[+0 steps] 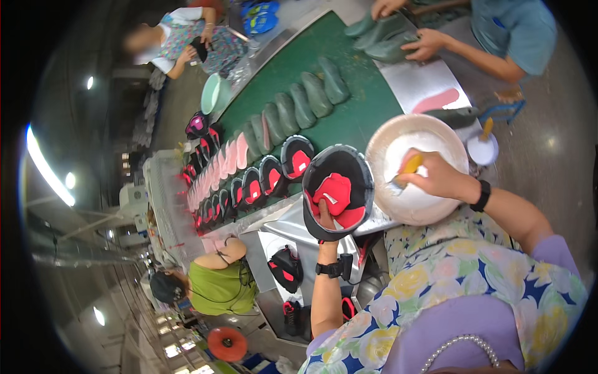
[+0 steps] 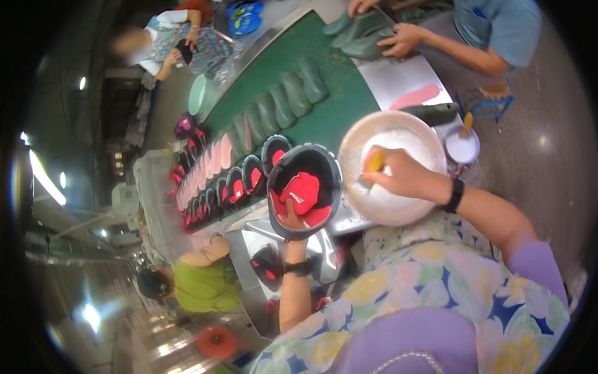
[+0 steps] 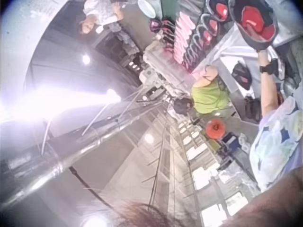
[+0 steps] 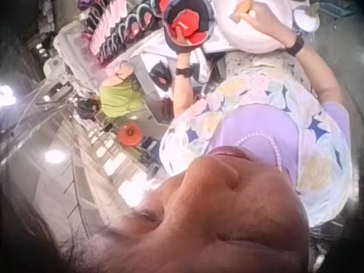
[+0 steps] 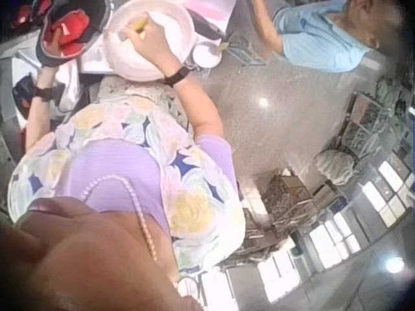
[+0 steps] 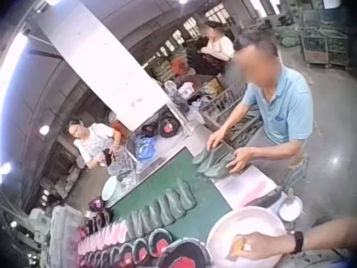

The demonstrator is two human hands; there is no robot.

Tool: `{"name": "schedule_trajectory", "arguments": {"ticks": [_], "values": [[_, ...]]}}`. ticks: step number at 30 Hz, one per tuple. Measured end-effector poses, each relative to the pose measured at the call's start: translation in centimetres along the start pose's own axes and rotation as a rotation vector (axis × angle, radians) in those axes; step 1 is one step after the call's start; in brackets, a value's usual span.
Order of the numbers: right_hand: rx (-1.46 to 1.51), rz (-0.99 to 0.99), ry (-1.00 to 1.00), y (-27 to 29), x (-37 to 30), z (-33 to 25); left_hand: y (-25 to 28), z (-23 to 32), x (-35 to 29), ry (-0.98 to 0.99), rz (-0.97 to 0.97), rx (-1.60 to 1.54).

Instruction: Applying glue to the edges of shoe uppers and assembling shoe components on a production line.

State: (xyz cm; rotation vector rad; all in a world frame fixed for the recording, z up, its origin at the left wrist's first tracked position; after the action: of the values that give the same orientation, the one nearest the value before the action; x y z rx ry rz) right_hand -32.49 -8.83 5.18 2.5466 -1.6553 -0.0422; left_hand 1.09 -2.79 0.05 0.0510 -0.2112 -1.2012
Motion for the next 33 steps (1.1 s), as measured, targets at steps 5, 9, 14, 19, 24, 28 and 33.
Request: {"name": "schedule_trajectory", "arguments": {"ticks": [5,9,14,19,24,28,33], "values": [[-0.119,0.137,-0.098,2.9,0.5,2.7,-0.5,-1.5,4.2,0.018,0.259,-0.075],[-0.165,0.136,-0.270,1.3,-2.2,3.0,-1.3,-6.5,7.4,0.028,0.232,0.013],[-0.218,0.116,-0.375,-0.2,-2.2,4.8,-1.7,-16.5,13.0,-0.167,0.148,0.302],[-0.154,0.181,-0.511,-0.1,-2.3,6.1,-1.8,-18.3,15.5,-0.168,-0.096,0.602],[-0.097,0.044,-0.519,-1.2,-0.7,7.6,3.9,-16.7,15.5,-0.048,-0.259,1.032],[-0.187,-0.035,-0.492,-0.7,0.9,7.6,10.9,-10.1,12.3,-0.329,0.019,1.008],[-0.223,-0.060,-0.406,-1.6,2.8,8.8,31.0,-12.5,-0.3,0.451,0.643,1.606]]}}
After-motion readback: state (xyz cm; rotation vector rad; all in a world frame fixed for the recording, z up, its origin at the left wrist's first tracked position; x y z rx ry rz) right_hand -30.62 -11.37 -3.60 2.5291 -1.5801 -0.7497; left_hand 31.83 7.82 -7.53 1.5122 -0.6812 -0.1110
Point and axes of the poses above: each hand's wrist, its own x-axis towards the middle knuckle, its own y-axis out of the back of the hand, z = x × y, the point moved 3 cm from there along x, towards the middle knuckle, and after that the axes turned 7 degrees about -y, right-handed, at the moved point
